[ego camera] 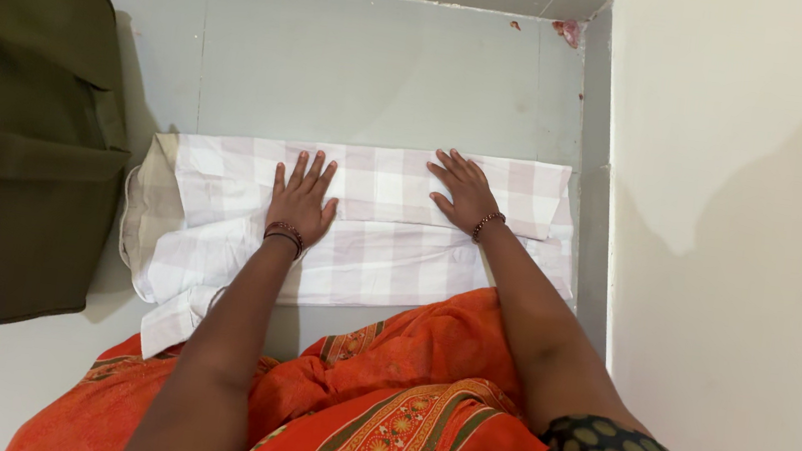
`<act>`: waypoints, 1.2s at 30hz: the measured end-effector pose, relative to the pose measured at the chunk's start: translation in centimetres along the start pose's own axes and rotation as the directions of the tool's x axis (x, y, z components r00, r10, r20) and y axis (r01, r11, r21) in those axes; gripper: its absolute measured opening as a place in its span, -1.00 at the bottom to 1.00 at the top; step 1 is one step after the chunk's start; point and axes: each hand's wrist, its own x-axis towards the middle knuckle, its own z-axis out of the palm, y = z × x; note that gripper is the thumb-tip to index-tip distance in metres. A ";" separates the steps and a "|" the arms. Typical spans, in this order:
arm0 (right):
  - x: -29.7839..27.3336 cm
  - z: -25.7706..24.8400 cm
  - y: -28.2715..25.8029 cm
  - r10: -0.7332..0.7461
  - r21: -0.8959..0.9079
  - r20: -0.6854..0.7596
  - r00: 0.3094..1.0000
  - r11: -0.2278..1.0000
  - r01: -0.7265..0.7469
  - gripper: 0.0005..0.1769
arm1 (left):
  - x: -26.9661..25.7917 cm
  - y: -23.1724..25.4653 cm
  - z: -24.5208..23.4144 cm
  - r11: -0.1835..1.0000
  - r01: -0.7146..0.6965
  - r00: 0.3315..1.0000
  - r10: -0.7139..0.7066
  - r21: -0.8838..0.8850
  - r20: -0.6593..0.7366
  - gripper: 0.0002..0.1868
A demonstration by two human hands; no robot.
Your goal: The person folds a white and grey plaid shirt by smoothing it out, folding the sleeves inward, and then folding the body of the shirt into a square, finally placing it on top of other folded items.
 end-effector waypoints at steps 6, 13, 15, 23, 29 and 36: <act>3.1 1.1 -4.7 -0.040 0.112 0.089 0.995 0.993 0.029 -0.26 | -0.5 0.1 0.0 1.000 -0.009 1.000 0.009 0.000 -0.024 -0.28; 5.7 3.8 -8.1 -0.183 0.058 0.234 0.955 0.983 0.174 -0.16 | -0.2 0.0 0.3 1.000 0.008 0.998 -0.009 -0.017 -0.055 -0.28; 5.5 3.2 -6.2 -0.122 -0.034 0.258 0.958 0.990 0.135 -0.13 | -0.3 -0.1 0.4 1.000 0.009 0.998 -0.010 -0.011 -0.057 -0.29; 2.0 1.6 1.8 -0.037 -0.141 0.178 0.983 0.988 0.063 -0.07 | -0.2 -0.1 0.2 1.000 0.014 1.000 -0.014 -0.010 -0.024 -0.29; 0.4 1.0 5.5 0.027 -0.137 0.132 0.991 0.991 -0.009 -0.05 | -0.2 0.0 0.2 0.999 0.006 0.999 -0.007 -0.038 -0.049 -0.30; -2.0 -0.5 10.0 0.137 -0.167 0.085 0.987 0.978 -0.121 -0.04 | -0.2 -0.1 0.4 0.999 0.009 0.999 -0.011 -0.049 -0.053 -0.30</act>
